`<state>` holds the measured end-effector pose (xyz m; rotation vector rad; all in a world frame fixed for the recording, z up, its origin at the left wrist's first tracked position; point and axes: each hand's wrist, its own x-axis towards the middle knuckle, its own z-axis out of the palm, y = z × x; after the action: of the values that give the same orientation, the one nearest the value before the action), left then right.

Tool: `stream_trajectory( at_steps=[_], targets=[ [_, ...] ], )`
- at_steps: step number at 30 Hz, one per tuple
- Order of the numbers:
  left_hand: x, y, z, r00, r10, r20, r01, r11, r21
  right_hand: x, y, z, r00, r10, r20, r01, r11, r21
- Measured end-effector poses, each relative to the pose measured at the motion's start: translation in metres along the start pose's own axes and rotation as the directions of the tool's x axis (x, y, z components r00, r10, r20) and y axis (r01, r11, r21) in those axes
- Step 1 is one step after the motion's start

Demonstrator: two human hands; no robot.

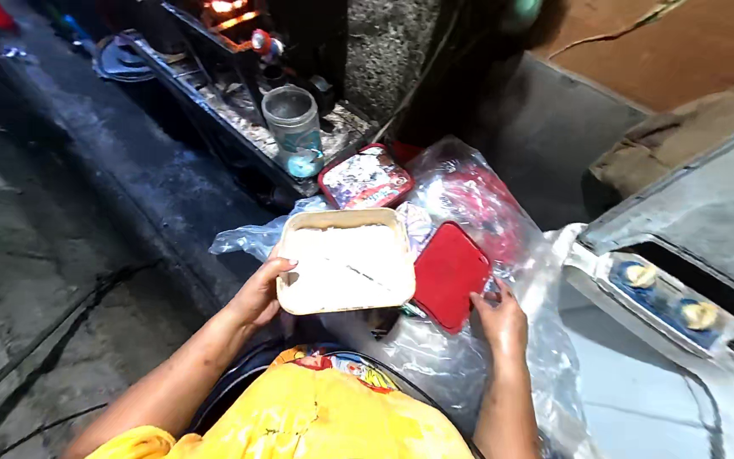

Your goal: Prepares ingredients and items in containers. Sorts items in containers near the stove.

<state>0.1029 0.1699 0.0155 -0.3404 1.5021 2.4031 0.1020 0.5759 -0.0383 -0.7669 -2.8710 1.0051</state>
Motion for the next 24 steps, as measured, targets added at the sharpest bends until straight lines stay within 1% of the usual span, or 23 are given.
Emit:
stream_trajectory(
  at_steps=[1, 3, 6, 8, 9, 10, 11, 12, 13, 14, 15, 17, 19, 20, 21, 24],
  targets=[
    [-0.002, 0.0, -0.012, 0.999, 0.008, -0.031, -0.009, 1.0, -0.027, 0.0, 0.002, 0.002, 0.999, 0.036, -0.015, -0.035, 0.998, 0.042],
    [-0.001, 0.001, -0.027, 0.997, 0.032, -0.069, -0.037, 0.997, -0.071, 0.001, 0.005, 0.007, 0.995, 0.097, -0.017, -0.093, 0.979, 0.18],
    [0.012, 0.006, -0.035, 0.996, 0.049, -0.078, -0.055, 0.995, -0.085, -0.004, -0.003, 0.006, 0.987, 0.149, -0.053, -0.112, 0.897, 0.427],
    [0.029, 0.012, -0.033, 0.996, 0.053, -0.075, -0.059, 0.995, -0.077, -0.008, -0.017, -0.002, 0.98, 0.155, -0.127, -0.046, 0.791, 0.61],
    [0.04, 0.014, -0.03, 0.996, 0.056, -0.069, -0.061, 0.996, -0.058, -0.01, -0.027, -0.009, 0.974, 0.143, -0.174, 0.017, 0.725, 0.688],
    [0.053, 0.016, -0.028, 0.997, 0.057, -0.053, -0.059, 0.997, -0.042, -0.013, -0.04, -0.018, 0.972, 0.108, -0.21, 0.082, 0.68, 0.728],
    [0.066, 0.018, -0.026, 0.998, 0.054, -0.039, -0.055, 0.998, -0.032, -0.016, -0.056, -0.027, 0.961, 0.051, -0.271, 0.168, 0.67, 0.723],
    [0.078, 0.019, -0.024, 0.999, 0.048, -0.021, -0.048, 0.999, -0.021, -0.019, -0.073, -0.034, 0.937, -0.026, -0.348, 0.271, 0.684, 0.678],
    [0.09, 0.021, -0.02, 0.999, 0.041, -0.003, -0.041, 0.999, -0.012, -0.022, -0.091, -0.039, 0.898, -0.13, -0.42, 0.383, 0.703, 0.6],
    [0.101, 0.022, -0.016, 0.999, 0.034, 0.006, -0.034, 0.999, -0.008, -0.023, -0.109, -0.041, 0.841, -0.265, -0.473, 0.502, 0.71, 0.494],
    [0.111, 0.024, -0.012, 0.999, 0.031, 0.011, -0.03, 1.0, -0.006, -0.022, -0.126, -0.039, 0.767, -0.404, -0.498, 0.61, 0.699, 0.373],
    [0.126, 0.027, -0.004, 1.0, 0.019, 0.014, -0.019, 1.0, -0.012, -0.016, -0.158, -0.022, 0.634, -0.629, -0.45, 0.757, 0.623, 0.196],
    [0.136, 0.029, 0.002, 1.0, -0.001, 0.023, 0.002, 1.0, -0.024, -0.003, -0.177, 0.012, 0.503, -0.781, -0.371, 0.857, 0.505, 0.098],
    [0.139, 0.03, 0.004, 1.0, -0.008, 0.021, 0.009, 1.0, -0.03, 0.004, -0.182, 0.03, 0.452, -0.829, -0.329, 0.886, 0.459, 0.063],
    [0.141, 0.031, 0.005, 1.0, -0.014, 0.02, 0.015, 0.999, -0.031, 0.01, -0.186, 0.045, 0.417, -0.861, -0.292, 0.905, 0.424, 0.043],
    [0.145, 0.034, 0.007, 0.999, -0.023, 0.025, 0.024, 0.999, -0.034, 0.018, -0.191, 0.073, 0.33, -0.92, -0.214, 0.943, 0.333, 0.023]
  ],
)
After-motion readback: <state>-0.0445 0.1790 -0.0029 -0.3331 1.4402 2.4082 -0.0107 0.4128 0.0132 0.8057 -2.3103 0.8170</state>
